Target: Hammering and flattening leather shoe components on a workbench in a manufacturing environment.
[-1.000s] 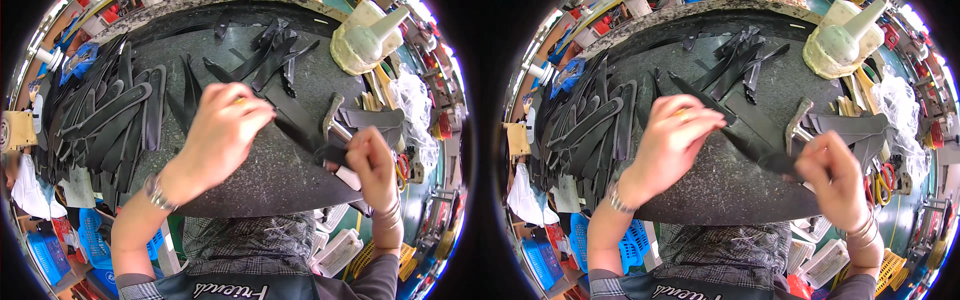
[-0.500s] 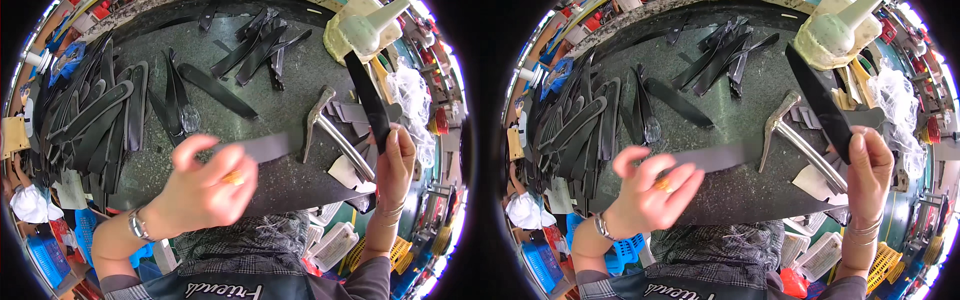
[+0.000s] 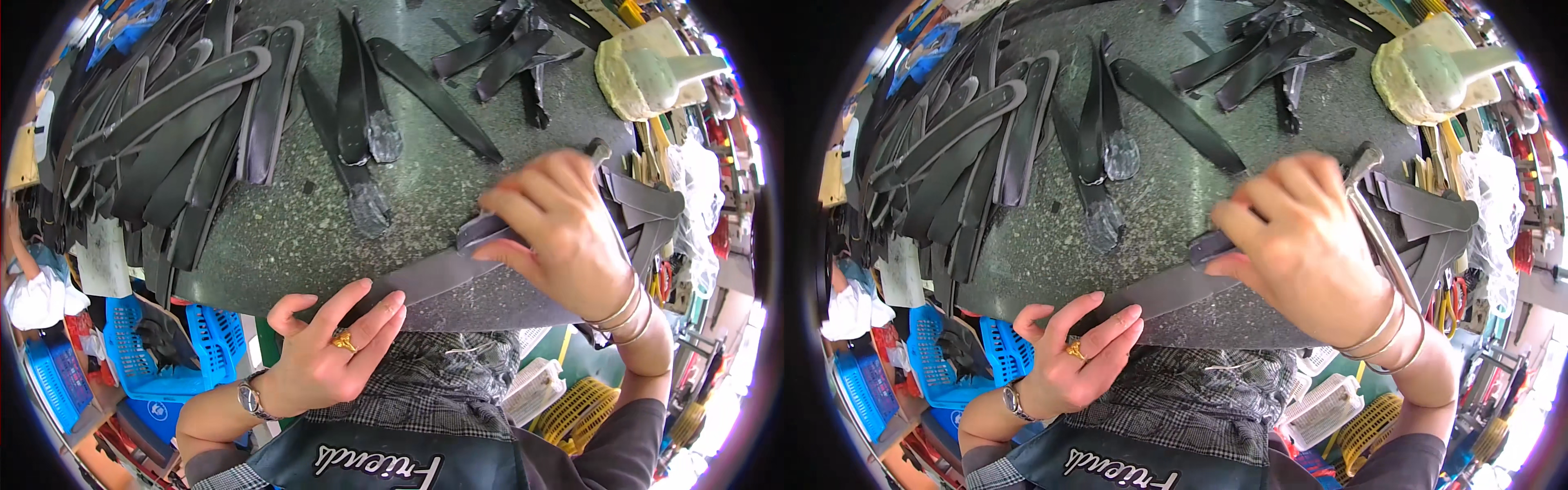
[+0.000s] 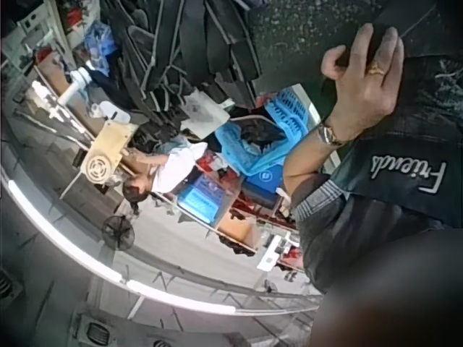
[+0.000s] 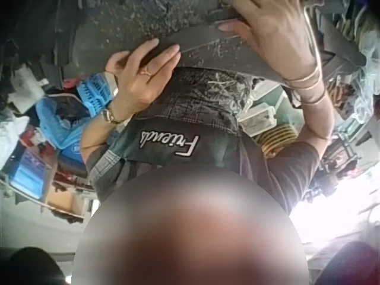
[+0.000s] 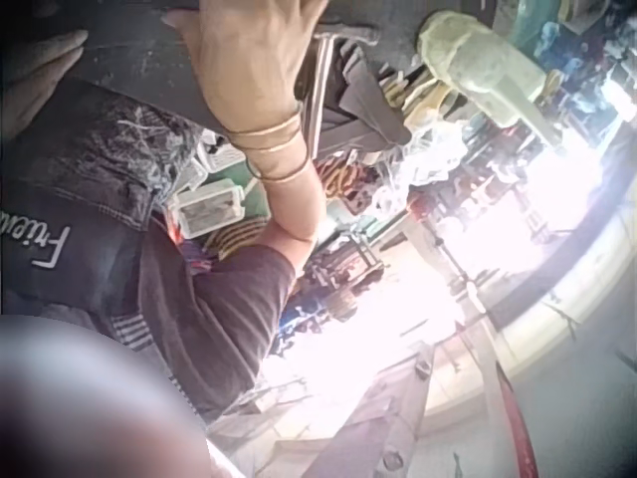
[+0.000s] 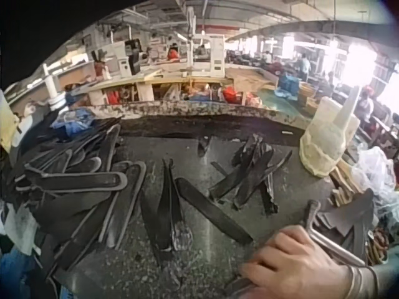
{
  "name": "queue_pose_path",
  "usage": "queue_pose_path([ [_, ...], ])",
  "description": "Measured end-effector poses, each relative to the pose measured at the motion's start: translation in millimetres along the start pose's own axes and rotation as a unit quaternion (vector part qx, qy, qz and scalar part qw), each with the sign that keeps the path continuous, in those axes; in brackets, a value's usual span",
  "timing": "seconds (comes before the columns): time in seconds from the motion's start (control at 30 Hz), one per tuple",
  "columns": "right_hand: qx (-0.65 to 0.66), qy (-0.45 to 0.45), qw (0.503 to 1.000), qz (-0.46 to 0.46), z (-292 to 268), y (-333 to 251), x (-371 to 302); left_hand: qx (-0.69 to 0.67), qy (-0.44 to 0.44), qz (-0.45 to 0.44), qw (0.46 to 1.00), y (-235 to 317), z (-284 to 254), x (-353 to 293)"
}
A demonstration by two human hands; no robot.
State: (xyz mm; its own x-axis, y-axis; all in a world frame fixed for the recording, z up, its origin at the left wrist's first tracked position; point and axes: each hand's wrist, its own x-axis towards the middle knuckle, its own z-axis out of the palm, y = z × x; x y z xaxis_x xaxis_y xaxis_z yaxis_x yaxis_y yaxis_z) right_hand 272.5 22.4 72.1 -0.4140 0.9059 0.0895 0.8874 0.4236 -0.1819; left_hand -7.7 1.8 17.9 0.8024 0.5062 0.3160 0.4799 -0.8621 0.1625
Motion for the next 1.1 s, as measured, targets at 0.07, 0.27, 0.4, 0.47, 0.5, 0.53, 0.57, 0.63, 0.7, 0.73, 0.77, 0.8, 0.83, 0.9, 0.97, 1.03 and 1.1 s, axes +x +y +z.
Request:
queue_pose_path([
  [0.07, 0.065, -0.009, 0.998, -0.003, 17, 1, -2, -0.009, -0.002, -0.007, 1.000, -1, 0, -3],
  [0.27, 0.028, -0.010, 0.996, -0.088, 7, 3, -2, -0.040, 0.053, -0.036, 0.997, 3, 14, -19],
  [0.4, -0.038, -0.019, 0.989, -0.141, 12, 12, -7, 0.037, 0.025, -0.027, 0.999, 8, 7, -23],
  [0.47, -0.052, 0.027, 0.991, -0.120, 6, 17, 3, 0.044, 0.036, -0.048, 0.997, 12, 9, -27],
  [0.5, -0.029, 0.074, 0.994, -0.077, -3, 17, 9, 0.053, 0.037, -0.047, 0.997, 11, 10, -27],
  [0.53, 0.045, 0.082, 0.995, 0.034, -15, 6, 2, 0.059, 0.038, -0.046, 0.996, 12, 12, -29],
  [0.57, 0.223, 0.077, 0.954, 0.186, -26, -21, 1, 0.057, 0.045, -0.048, 0.996, 13, 15, -31],
  [0.63, 0.283, -0.033, 0.958, 0.006, -33, -37, 6, 0.063, 0.041, -0.034, 0.997, 10, 11, -27],
  [0.7, 0.356, -0.165, 0.920, 0.005, -22, -45, 17, 0.053, 0.045, -0.048, 0.996, 11, 12, -28],
  [0.73, 0.378, -0.216, 0.898, 0.059, -15, -49, 27, 0.042, 0.056, -0.065, 0.995, 12, 11, -30],
  [0.77, 0.392, -0.262, 0.873, 0.122, -9, -51, 33, 0.040, 0.061, -0.052, 0.996, 11, 10, -30],
  [0.8, 0.426, -0.260, 0.851, 0.165, 0, -54, 39, 0.039, 0.061, -0.051, 0.996, 11, 10, -30],
  [0.83, 0.426, -0.261, 0.850, 0.164, 5, -55, 44, 0.043, 0.049, -0.057, 0.996, 13, 10, -30],
  [0.9, 0.448, -0.329, 0.808, 0.197, 12, -55, 51, 0.045, 0.038, -0.063, 0.996, 15, 11, -31],
  [0.97, 0.434, -0.333, 0.820, 0.169, 21, -55, 50, 0.040, 0.035, -0.063, 0.997, 15, 12, -33],
  [1.03, 0.434, -0.337, 0.815, 0.182, 24, -56, 50, 0.011, 0.059, -0.066, 0.996, 13, 17, -33],
  [1.1, 0.432, -0.340, 0.814, 0.185, 26, -57, 50, -0.087, 0.089, -0.035, 0.992, 13, 13, -40],
])
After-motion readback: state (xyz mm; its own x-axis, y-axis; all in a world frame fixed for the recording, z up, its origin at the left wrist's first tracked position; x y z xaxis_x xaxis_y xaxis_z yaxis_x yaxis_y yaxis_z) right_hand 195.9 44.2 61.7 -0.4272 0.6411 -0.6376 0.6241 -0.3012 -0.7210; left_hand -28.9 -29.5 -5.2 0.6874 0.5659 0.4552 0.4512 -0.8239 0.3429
